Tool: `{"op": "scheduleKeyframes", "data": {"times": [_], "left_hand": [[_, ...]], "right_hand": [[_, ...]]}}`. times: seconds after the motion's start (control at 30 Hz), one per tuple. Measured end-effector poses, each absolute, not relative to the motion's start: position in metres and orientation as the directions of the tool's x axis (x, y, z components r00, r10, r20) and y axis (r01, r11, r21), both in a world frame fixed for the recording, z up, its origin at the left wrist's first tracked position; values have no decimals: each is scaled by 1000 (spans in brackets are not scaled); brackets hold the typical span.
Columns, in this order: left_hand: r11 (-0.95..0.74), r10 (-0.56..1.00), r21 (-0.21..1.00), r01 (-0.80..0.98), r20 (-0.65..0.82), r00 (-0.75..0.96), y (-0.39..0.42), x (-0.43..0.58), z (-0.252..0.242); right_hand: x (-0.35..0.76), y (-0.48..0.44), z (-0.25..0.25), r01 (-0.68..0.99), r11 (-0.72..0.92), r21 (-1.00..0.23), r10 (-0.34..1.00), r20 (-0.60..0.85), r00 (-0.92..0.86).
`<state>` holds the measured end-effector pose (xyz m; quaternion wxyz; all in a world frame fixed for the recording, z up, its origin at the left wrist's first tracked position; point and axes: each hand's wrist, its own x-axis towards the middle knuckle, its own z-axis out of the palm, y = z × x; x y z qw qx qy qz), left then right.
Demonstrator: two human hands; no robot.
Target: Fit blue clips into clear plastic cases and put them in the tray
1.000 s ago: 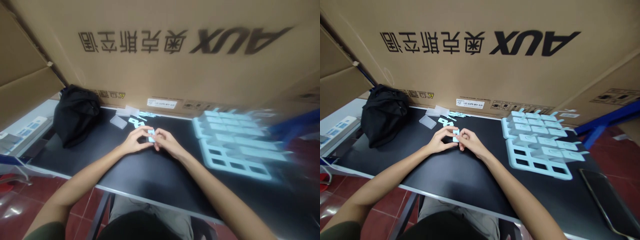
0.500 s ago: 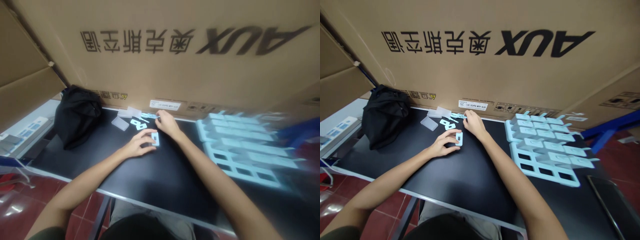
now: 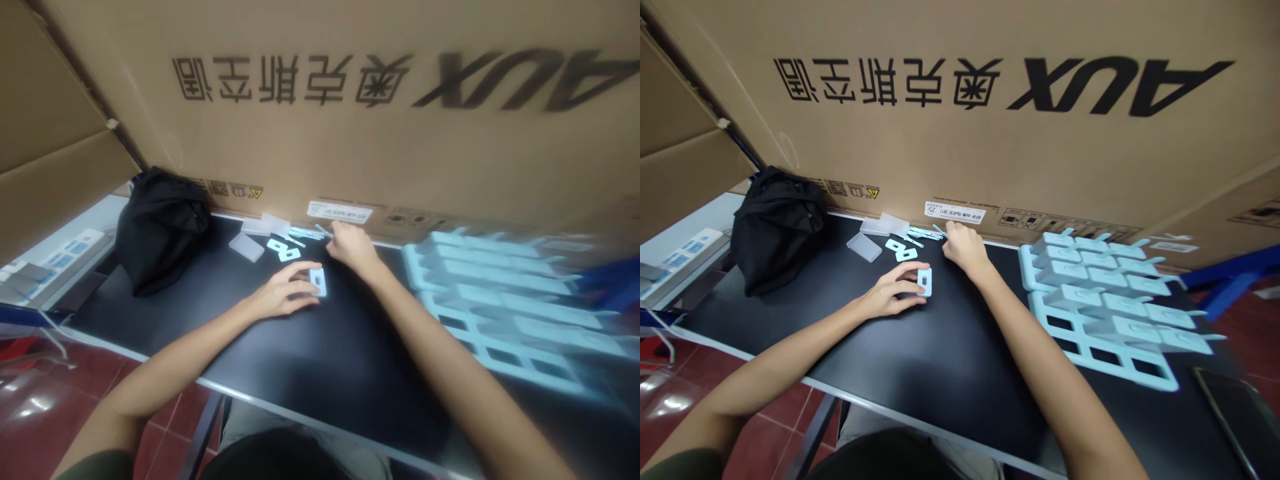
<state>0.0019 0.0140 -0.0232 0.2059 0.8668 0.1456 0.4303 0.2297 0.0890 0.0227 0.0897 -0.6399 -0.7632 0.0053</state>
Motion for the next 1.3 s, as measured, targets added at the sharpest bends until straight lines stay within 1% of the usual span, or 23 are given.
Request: {"op": "scheduleKeyframes", "data": {"times": [0.03, 0.1, 0.17, 0.23, 0.3, 0.33, 0.4, 0.5, 0.67, 0.73, 0.83, 0.93, 1.03, 1.17, 1.3], "left_hand": [[-882, 421, 464, 84, 694, 585, 14, 2, -23], [-898, 405, 428, 101, 715, 570, 13, 3, -22], [-912, 387, 395, 110, 742, 547, 12, 5, -21], [-924, 371, 363, 124, 764, 528, 11, 8, -19], [-933, 355, 330, 144, 775, 523, 9, 11, -18], [-936, 348, 314, 156, 778, 524, 8, 12, -17], [-942, 335, 284, 177, 782, 525, 6, 14, -16], [-949, 314, 239, 207, 791, 525, 2, 16, -14], [-944, 312, 195, 265, 784, 536, -5, 16, -11], [-937, 332, 210, 279, 784, 525, -6, 16, -11], [-929, 363, 268, 254, 790, 494, -8, 17, -12], [-912, 407, 331, 240, 798, 445, -10, 20, -13], [-904, 425, 346, 251, 793, 436, -12, 24, -14], [-909, 416, 334, 250, 785, 459, -14, 27, -16], [-851, 520, 395, 346, 726, 450, -10, 19, -14]], "right_hand": [[234, 84, 27, 963, 185, -196, 975, 160, -155], [242, 69, 38, 884, 229, -407, 964, 222, -148], [246, 47, 52, 726, 292, -623, 952, 260, -160], [244, 23, 66, 538, 320, -780, 947, 269, -173], [239, 1, 76, 393, 299, -870, 953, 249, -174], [235, -9, 79, 351, 278, -894, 958, 232, -170], [228, -22, 81, 321, 245, -915, 966, 201, -163], [221, -32, 78, 374, 231, -898, 971, 186, -152], [217, -41, 77, 506, 245, -827, 969, 188, -161], [217, -44, 79, 548, 277, -789, 960, 212, -181], [218, -46, 82, 604, 310, -734, 951, 237, -200], [219, -48, 84, 657, 293, -695, 955, 183, -233], [220, -49, 89, 715, 252, -652, 964, 102, -247], [238, -52, 104, 813, 260, -521, 962, 63, -267], [290, -54, 121, 906, 286, -312, 957, 48, -286]]}}
